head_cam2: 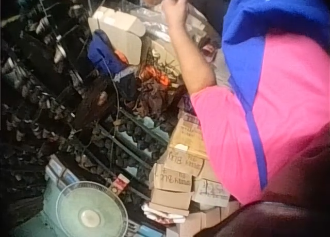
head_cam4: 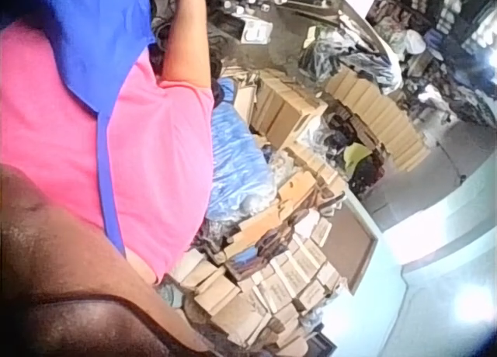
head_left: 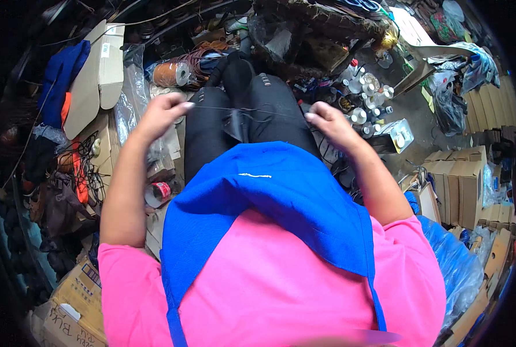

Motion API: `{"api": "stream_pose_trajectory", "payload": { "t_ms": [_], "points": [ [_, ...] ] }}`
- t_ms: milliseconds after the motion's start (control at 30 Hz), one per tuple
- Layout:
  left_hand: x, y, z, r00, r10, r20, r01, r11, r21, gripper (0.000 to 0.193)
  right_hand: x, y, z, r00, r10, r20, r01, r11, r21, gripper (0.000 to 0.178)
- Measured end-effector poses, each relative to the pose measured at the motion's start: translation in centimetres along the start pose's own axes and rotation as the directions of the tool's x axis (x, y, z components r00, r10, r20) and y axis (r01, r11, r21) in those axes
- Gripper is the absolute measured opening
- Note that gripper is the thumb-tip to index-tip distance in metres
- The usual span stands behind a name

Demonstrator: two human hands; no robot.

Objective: Hand-stitch or repair a black shoe upper using a needle and thread.

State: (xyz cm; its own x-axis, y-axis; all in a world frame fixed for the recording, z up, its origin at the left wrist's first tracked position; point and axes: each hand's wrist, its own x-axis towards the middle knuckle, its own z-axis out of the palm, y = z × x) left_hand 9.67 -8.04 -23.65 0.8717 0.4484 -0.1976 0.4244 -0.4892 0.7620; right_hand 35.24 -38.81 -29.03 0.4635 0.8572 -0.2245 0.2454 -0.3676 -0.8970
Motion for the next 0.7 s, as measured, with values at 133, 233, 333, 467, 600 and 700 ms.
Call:
{"api": "stream_pose_trajectory", "payload": {
  "t_ms": [133,233,333,467,600,700],
  "points": [
    [-3.1,-3.6,-6.1,0.972,-0.097,-0.215,0.114,0.991,0.068,0.027,-1.6,3.8,-5.4,0.97,0.071,-0.232,-0.083,0.995,-0.045,0.021],
    [-5.3,-6.9,-10.3,0.915,-0.214,-0.342,0.199,0.977,-0.078,0.024,-4.1,9.5,-11.0,0.92,0.031,-0.39,-0.091,0.986,-0.137,0.019],
    [-5.8,-8.9,-12.1,0.9,-0.331,-0.284,0.306,0.943,-0.129,0.019,-5.1,12.8,-13.7,0.893,0.179,-0.412,-0.198,0.98,-0.002,0.018],
    [-2.3,-2.8,-7.3,0.748,0.291,-0.597,0.118,0.827,0.55,0.028,-6.4,12.2,-13.9,0.736,0.49,-0.468,-0.412,0.872,0.265,0.027],
    [2.1,8.2,3.0,0.73,0.682,-0.031,-0.6,0.662,0.449,0.04,-4.0,9.4,-11.1,0.86,0.316,-0.4,-0.341,0.94,0.009,0.025],
    [4.9,9.3,6.1,0.759,0.578,0.298,-0.64,0.581,0.504,0.039,-1.6,6.2,-7.8,0.932,0.116,-0.342,-0.129,0.992,-0.014,0.019]
  ]
}}
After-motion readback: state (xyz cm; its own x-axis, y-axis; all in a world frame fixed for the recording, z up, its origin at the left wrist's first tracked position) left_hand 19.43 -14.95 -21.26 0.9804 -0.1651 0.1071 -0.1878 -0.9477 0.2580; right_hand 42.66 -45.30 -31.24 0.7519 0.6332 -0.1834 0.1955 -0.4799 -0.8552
